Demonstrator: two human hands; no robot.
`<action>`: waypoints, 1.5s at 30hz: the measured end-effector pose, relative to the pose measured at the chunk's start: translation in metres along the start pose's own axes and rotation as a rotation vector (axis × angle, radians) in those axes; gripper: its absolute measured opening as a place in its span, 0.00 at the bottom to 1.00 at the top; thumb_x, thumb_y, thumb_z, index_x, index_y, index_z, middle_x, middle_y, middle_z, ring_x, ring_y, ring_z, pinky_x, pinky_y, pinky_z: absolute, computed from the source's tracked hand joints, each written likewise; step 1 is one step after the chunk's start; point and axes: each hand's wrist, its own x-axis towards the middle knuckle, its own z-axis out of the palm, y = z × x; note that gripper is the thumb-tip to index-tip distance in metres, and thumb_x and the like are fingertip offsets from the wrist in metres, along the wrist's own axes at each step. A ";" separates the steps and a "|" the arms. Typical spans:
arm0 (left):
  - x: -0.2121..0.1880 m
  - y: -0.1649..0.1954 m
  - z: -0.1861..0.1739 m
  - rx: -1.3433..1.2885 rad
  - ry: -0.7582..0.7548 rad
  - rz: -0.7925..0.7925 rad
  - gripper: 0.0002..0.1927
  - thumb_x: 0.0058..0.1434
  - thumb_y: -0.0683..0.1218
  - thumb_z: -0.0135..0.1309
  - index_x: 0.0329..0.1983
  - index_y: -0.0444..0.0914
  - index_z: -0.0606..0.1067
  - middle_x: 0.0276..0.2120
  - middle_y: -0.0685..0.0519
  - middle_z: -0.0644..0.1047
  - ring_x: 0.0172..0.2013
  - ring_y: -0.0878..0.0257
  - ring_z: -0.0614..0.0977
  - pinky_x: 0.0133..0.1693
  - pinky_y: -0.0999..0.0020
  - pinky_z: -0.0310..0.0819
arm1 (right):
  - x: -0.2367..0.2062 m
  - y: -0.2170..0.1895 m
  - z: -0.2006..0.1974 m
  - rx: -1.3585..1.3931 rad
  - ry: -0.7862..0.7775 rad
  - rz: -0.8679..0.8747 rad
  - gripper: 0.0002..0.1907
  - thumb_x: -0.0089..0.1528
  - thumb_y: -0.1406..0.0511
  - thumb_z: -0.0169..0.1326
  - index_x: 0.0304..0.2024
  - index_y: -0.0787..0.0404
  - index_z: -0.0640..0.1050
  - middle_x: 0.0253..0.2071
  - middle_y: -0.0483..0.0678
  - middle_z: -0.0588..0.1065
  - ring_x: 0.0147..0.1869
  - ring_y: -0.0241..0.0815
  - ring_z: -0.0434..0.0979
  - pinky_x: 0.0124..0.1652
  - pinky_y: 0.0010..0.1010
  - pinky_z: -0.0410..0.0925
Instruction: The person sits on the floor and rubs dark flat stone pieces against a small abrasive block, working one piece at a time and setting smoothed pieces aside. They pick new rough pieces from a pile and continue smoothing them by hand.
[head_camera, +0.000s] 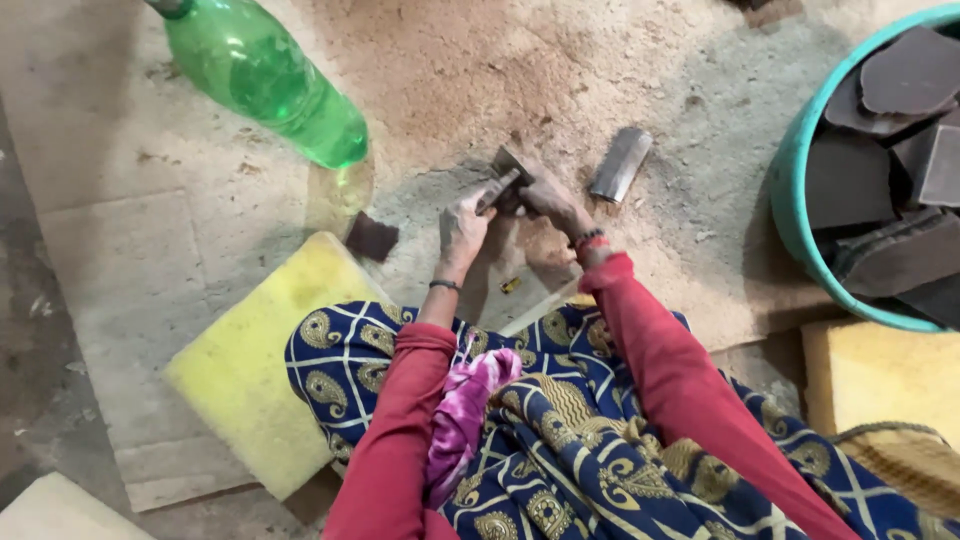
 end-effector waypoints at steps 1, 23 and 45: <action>0.000 0.001 0.001 -0.002 -0.002 0.007 0.20 0.56 0.45 0.60 0.54 0.42 0.79 0.44 0.40 0.82 0.44 0.43 0.84 0.43 0.55 0.78 | -0.002 0.003 -0.002 0.032 0.080 0.015 0.29 0.63 0.73 0.43 0.66 0.54 0.73 0.38 0.47 0.79 0.32 0.37 0.72 0.26 0.26 0.65; 0.007 0.016 0.010 -0.011 0.038 -0.045 0.16 0.55 0.42 0.57 0.47 0.37 0.80 0.40 0.39 0.81 0.43 0.41 0.83 0.42 0.53 0.77 | -0.008 0.014 0.036 -0.619 0.330 -0.389 0.24 0.62 0.65 0.55 0.62 0.51 0.73 0.39 0.60 0.77 0.44 0.61 0.79 0.39 0.50 0.70; 0.012 0.005 0.010 0.146 -0.150 -0.282 0.09 0.66 0.46 0.56 0.38 0.37 0.82 0.38 0.39 0.82 0.42 0.45 0.86 0.41 0.54 0.78 | -0.070 -0.003 0.074 -0.912 0.481 -0.263 0.30 0.66 0.68 0.44 0.72 0.49 0.66 0.40 0.62 0.78 0.39 0.59 0.79 0.42 0.49 0.70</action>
